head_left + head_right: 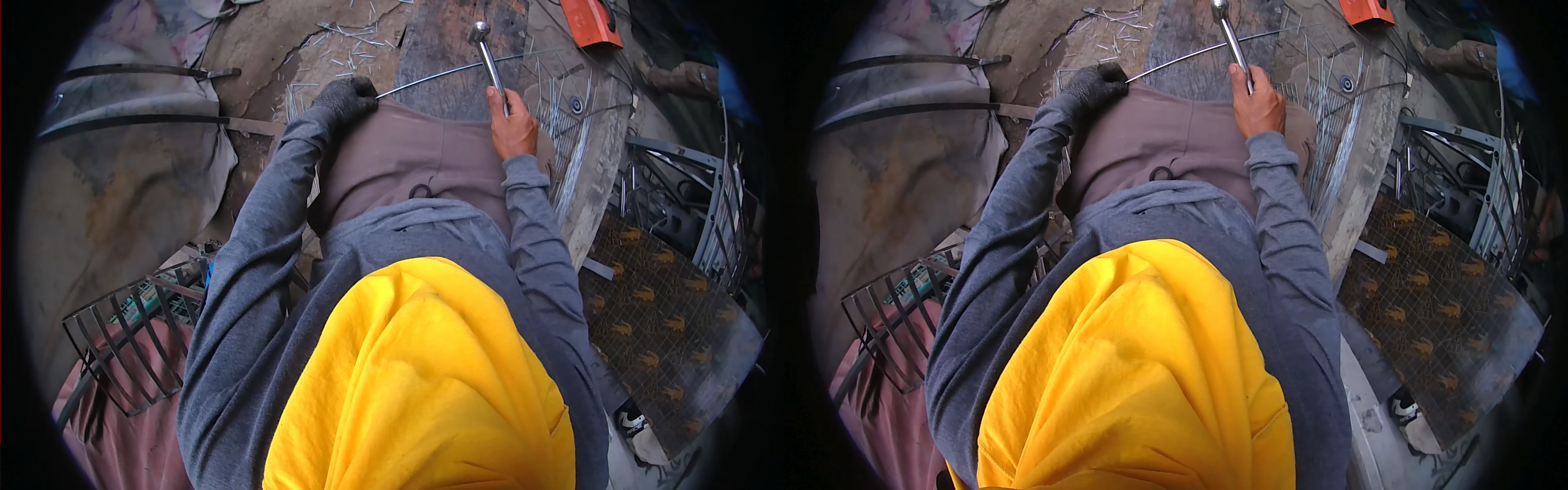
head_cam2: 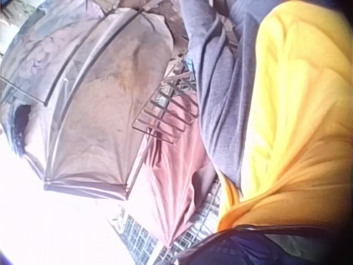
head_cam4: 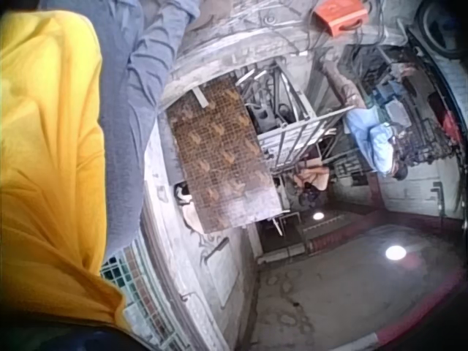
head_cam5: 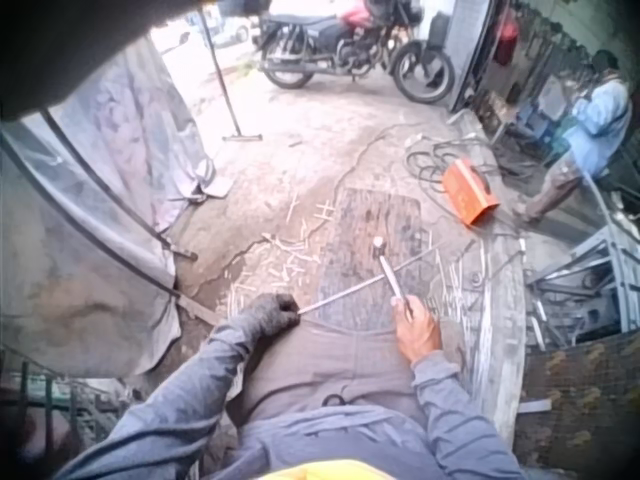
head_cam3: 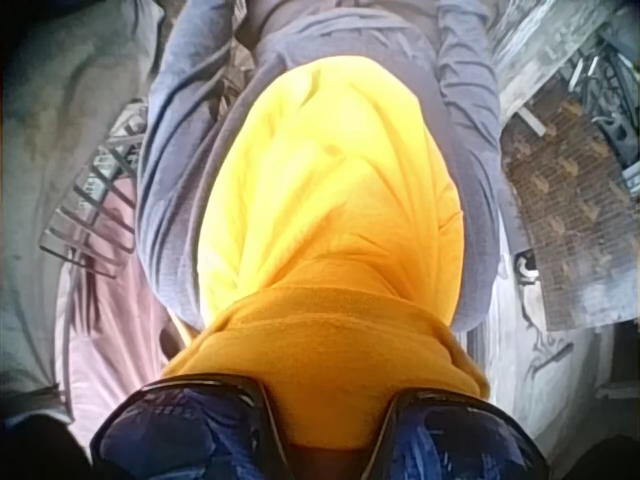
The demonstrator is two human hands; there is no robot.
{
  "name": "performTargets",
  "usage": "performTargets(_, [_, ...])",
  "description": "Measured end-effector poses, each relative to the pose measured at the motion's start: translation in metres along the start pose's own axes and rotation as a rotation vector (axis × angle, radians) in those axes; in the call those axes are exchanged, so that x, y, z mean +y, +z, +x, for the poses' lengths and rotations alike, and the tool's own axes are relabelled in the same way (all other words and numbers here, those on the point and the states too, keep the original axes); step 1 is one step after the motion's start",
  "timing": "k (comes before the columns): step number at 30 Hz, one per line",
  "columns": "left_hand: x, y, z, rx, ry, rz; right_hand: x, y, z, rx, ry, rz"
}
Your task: The person bends metal rods by hand using a metal bending tool, handles a pair of glasses, and shapes more metal rods using the bending tool.
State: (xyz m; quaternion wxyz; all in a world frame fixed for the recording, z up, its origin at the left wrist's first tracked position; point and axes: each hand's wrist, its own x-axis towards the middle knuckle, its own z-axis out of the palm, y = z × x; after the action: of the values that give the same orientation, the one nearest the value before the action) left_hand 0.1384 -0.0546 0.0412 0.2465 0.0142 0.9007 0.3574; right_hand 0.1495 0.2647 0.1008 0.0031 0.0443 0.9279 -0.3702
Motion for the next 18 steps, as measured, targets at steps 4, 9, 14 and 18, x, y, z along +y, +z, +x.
performTargets(4, [0.001, 0.005, -0.002, 0.038, -0.016, -0.024, 0.014, 0.012, -0.002, -0.054, 0.041, -0.023])
performTargets(9, [-0.004, 0.007, -0.002, 0.046, -0.022, 0.012, 0.017, 0.018, -0.006, -0.118, 0.033, -0.090])
performTargets(14, [0.003, 0.003, -0.001, 0.032, -0.024, 0.117, 0.024, 0.016, -0.002, -0.148, 0.075, -0.104])
performTargets(18, [0.008, -0.002, -0.019, 0.038, 0.038, 0.018, 0.017, -0.008, -0.014, -0.118, 0.148, -0.021])
